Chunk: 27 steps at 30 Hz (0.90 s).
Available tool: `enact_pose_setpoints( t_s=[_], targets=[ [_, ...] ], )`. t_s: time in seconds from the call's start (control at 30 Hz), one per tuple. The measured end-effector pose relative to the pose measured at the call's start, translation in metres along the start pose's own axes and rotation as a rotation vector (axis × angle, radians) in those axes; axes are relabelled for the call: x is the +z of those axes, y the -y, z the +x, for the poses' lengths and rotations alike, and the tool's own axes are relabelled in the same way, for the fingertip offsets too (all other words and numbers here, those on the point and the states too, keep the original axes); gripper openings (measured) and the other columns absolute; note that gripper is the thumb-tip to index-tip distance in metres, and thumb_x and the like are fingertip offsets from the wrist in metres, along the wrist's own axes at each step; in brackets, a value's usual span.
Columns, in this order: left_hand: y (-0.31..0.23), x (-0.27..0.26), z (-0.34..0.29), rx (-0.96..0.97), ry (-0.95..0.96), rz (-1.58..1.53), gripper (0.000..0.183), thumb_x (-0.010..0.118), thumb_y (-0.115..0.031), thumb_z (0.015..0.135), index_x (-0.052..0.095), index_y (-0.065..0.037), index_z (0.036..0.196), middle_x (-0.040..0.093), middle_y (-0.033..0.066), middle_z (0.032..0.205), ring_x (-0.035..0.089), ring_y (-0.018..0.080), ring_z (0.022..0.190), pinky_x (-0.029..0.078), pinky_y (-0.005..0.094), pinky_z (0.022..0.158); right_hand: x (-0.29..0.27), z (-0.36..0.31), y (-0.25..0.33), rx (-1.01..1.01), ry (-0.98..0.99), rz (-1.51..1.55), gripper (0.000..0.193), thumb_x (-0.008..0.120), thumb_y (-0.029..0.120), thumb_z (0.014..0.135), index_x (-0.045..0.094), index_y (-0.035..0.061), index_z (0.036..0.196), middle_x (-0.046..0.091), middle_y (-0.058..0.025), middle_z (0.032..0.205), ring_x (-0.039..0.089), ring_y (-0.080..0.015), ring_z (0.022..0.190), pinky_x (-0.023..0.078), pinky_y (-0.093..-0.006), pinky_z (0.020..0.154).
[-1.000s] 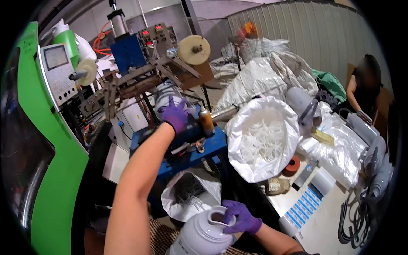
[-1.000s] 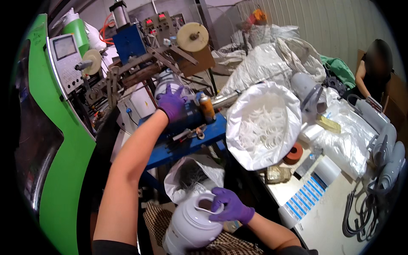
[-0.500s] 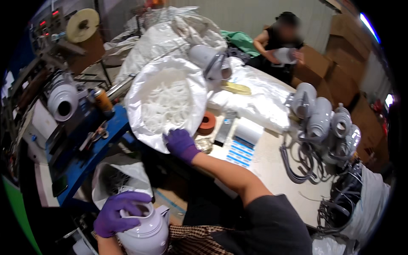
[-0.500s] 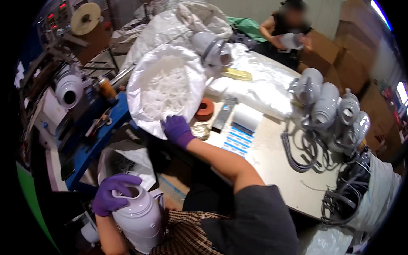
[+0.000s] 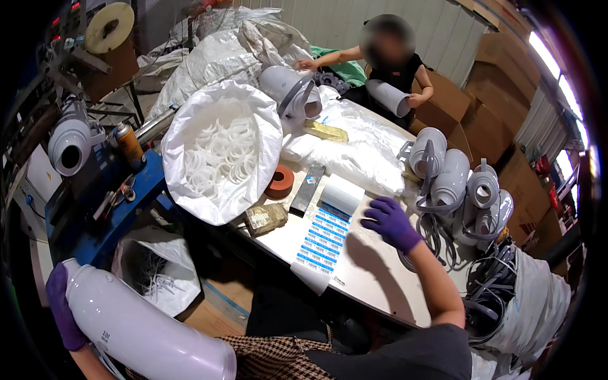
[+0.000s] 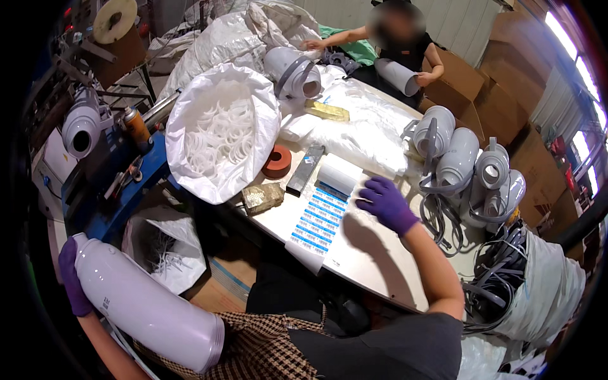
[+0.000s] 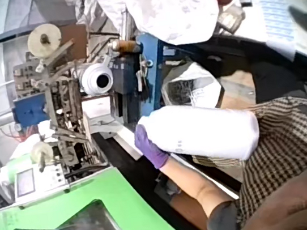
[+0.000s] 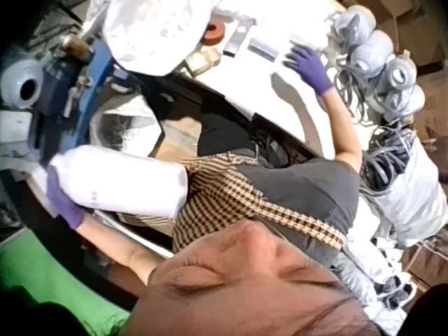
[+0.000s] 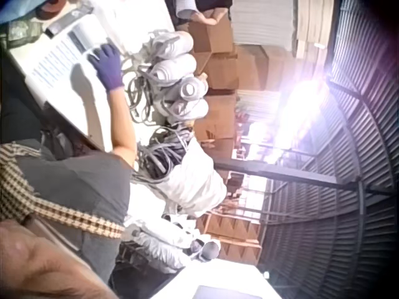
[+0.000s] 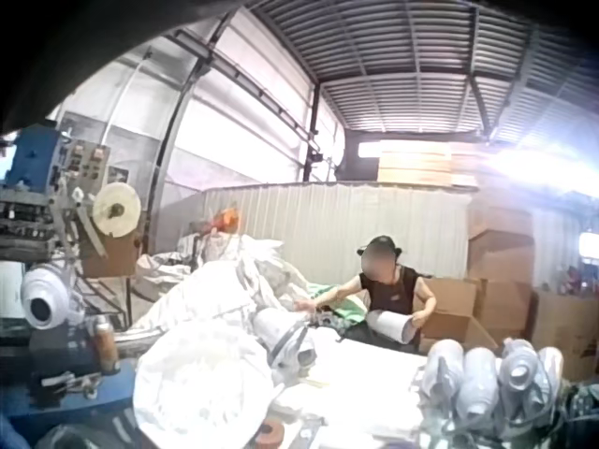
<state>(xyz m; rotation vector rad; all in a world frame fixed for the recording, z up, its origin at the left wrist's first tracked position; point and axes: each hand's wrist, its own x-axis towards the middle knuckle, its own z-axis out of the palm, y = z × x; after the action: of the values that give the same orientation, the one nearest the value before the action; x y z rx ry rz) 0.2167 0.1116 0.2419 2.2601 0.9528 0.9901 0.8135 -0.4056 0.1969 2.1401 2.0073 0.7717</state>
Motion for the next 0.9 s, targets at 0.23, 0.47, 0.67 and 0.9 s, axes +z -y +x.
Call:
enact_pose_setpoints(
  t_s=[0.23, 0.47, 0.67, 0.9],
  targets=[
    [0.007, 0.14, -0.017, -0.363, 0.155, -0.904, 0.037, 0.047, -0.026, 0.109, 0.059, -0.003, 0.136, 0.066, 0.0109, 0.128, 0.064, 0.0218, 0.118, 0.05, 0.0361, 0.106, 0.008, -0.145, -0.023, 0.089, 0.234, 0.055, 0.018, 0.067, 0.019, 0.082, 0.075, 0.0247, 0.096, 0.069, 0.0022, 0.121, 0.057, -0.0248, 0.131, 0.04, -0.0481, 0.117],
    [0.0, 0.119, -0.002, -0.45, 0.216, -1.052, 0.042, 0.054, -0.037, 0.106, 0.063, -0.005, 0.131, 0.07, 0.0097, 0.119, 0.068, 0.0185, 0.107, 0.056, 0.0353, 0.096, -0.006, -0.111, -0.09, 0.148, 0.216, -0.204, 0.023, 0.077, 0.031, 0.069, 0.069, 0.0117, 0.077, 0.066, -0.0075, 0.094, 0.064, -0.029, 0.105, 0.047, -0.0471, 0.104],
    [0.006, 0.159, -0.024, -0.419, 0.113, -0.915, 0.04, 0.055, -0.032, 0.105, 0.065, -0.003, 0.131, 0.07, 0.0086, 0.119, 0.067, 0.018, 0.107, 0.055, 0.0349, 0.096, 0.022, -0.109, -0.137, 0.792, -0.329, 0.094, 0.023, 0.073, 0.024, 0.091, 0.071, 0.0097, 0.109, 0.066, -0.0096, 0.082, 0.064, -0.0255, 0.071, 0.048, -0.0364, 0.064],
    [-0.002, 0.186, 0.007, -0.145, 0.109, -0.49, 0.036, 0.056, -0.028, 0.106, 0.07, 0.001, 0.122, 0.072, 0.0061, 0.115, 0.065, 0.0188, 0.107, 0.048, 0.0339, 0.102, 0.007, 0.127, 0.014, 0.454, -0.776, 0.578, 0.045, 0.055, 0.018, 0.106, 0.051, 0.0024, 0.148, 0.049, 0.0029, 0.067, 0.044, -0.0065, 0.055, 0.038, -0.0199, 0.053]
  ],
)
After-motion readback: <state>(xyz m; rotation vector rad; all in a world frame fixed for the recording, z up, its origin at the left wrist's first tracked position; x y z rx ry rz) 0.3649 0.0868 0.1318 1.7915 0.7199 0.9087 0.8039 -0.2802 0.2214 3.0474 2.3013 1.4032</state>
